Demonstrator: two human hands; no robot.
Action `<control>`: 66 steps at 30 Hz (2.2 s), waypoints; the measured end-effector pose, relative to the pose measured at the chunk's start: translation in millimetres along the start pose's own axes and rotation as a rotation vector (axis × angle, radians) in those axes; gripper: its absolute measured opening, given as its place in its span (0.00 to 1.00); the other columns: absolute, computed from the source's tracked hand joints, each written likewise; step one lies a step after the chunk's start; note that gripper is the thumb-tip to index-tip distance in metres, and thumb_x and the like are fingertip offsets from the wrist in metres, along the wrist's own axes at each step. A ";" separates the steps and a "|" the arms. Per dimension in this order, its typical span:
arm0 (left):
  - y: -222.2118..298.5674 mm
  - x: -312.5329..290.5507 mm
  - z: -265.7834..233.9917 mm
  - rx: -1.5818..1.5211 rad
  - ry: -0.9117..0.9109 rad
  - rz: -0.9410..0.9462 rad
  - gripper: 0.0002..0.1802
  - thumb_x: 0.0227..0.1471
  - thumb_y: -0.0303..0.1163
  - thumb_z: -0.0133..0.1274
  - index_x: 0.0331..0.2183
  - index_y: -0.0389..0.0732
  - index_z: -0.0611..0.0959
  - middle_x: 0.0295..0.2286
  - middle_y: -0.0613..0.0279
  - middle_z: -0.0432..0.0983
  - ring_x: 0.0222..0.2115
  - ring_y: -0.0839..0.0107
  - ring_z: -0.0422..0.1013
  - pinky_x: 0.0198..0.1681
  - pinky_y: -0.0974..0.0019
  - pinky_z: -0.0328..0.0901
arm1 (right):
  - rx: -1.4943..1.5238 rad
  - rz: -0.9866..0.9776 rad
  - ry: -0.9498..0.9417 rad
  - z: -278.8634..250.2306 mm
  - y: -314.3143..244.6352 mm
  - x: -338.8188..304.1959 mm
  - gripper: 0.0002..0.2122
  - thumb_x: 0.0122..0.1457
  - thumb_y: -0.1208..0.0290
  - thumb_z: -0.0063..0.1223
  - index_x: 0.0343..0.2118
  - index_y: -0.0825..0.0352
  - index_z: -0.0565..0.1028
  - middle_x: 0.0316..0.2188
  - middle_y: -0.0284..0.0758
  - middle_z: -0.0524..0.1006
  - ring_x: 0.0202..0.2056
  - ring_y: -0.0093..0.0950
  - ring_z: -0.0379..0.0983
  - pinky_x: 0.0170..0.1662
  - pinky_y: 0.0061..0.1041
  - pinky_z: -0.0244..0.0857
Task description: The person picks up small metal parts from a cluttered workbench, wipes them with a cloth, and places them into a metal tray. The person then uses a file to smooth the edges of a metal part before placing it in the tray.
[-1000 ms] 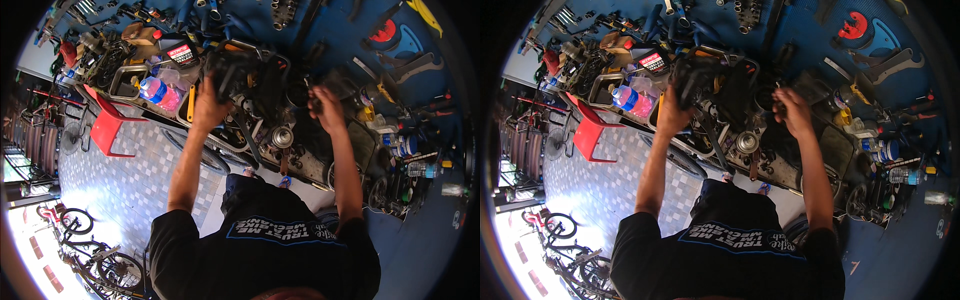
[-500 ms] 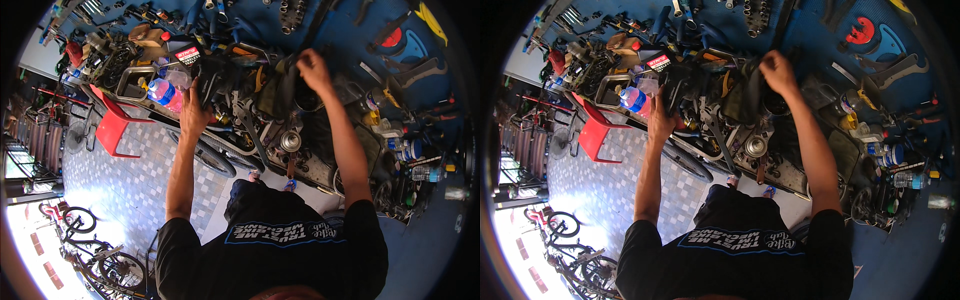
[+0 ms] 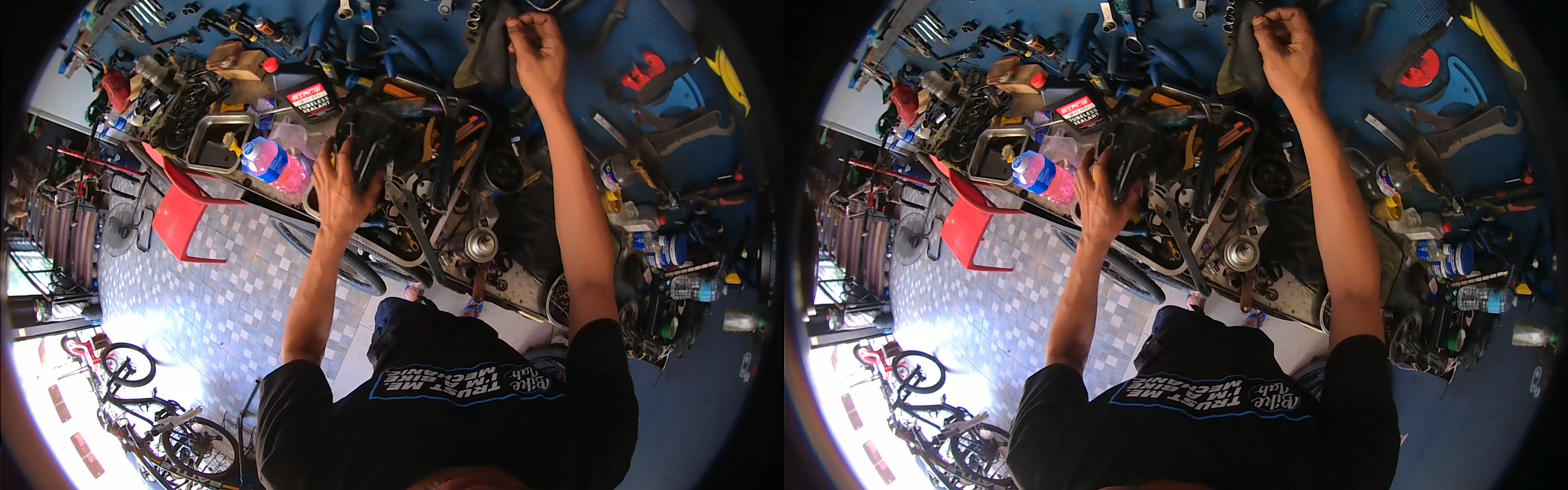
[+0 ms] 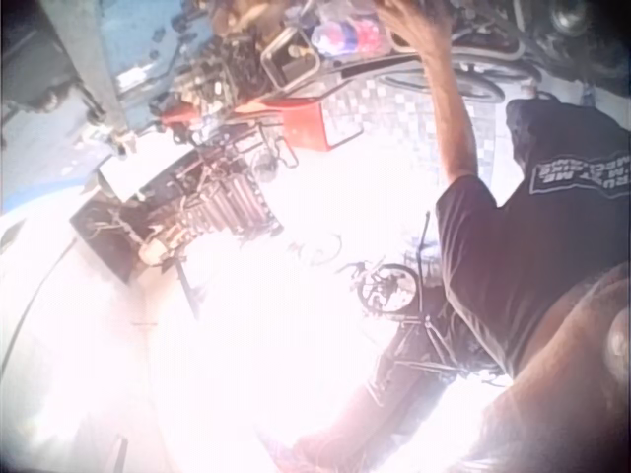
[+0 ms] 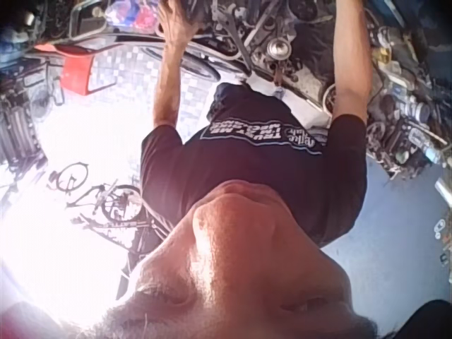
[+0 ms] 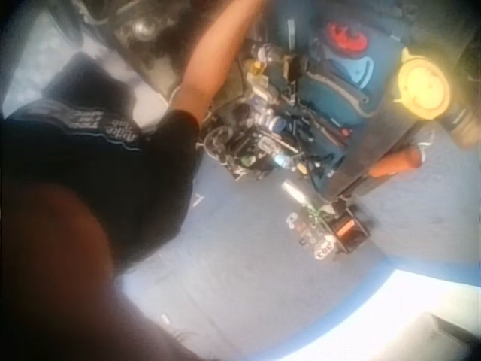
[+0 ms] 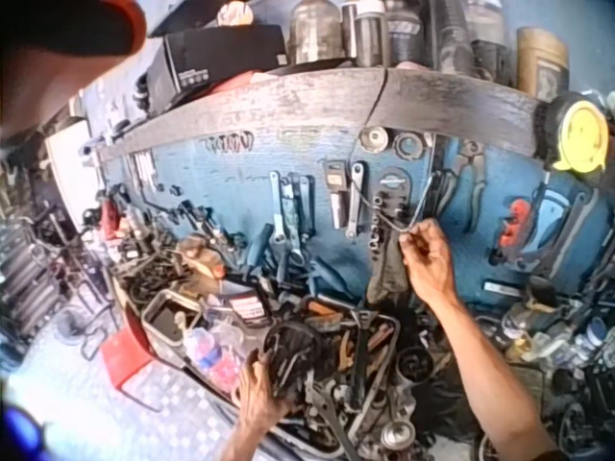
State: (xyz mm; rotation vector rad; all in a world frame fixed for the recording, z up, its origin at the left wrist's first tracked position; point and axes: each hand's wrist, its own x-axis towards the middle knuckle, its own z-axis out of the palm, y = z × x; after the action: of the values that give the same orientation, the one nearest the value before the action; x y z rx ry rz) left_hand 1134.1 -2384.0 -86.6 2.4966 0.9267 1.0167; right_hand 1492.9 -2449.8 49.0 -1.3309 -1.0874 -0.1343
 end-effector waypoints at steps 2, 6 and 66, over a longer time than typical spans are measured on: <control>11.1 12.3 10.0 0.000 -0.017 0.034 0.43 0.46 0.41 0.72 0.62 0.47 0.75 0.65 0.40 0.59 0.64 0.38 0.57 0.65 0.41 0.56 | -0.018 -0.023 -0.027 7.6 9.4 -1.1 0.09 0.66 0.66 0.65 0.40 0.63 0.75 0.31 0.25 0.79 0.29 0.15 0.73 0.34 0.19 0.68; 21.2 28.7 35.5 0.188 -0.213 0.168 0.38 0.43 0.52 0.73 0.58 0.62 0.83 0.71 0.44 0.50 0.71 0.39 0.47 0.69 0.30 0.47 | -0.090 0.217 -0.464 11.9 22.3 -16.1 0.07 0.67 0.67 0.63 0.43 0.63 0.80 0.34 0.26 0.83 0.31 0.15 0.74 0.34 0.20 0.69; -42.4 50.8 35.0 0.414 -0.263 -0.228 0.38 0.48 0.40 0.68 0.61 0.61 0.74 0.55 0.49 0.71 0.57 0.39 0.69 0.51 0.30 0.67 | -0.624 0.145 -0.428 30.0 56.4 -42.1 0.18 0.61 0.60 0.68 0.47 0.65 0.78 0.36 0.42 0.85 0.35 0.37 0.83 0.39 0.36 0.74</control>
State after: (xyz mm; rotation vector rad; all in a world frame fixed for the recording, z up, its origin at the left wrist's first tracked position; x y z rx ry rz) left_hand 1167.1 -2319.5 -105.3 2.6722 1.4085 0.4444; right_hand 1489.8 -2428.4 -24.3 -2.0602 -1.3613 -0.0841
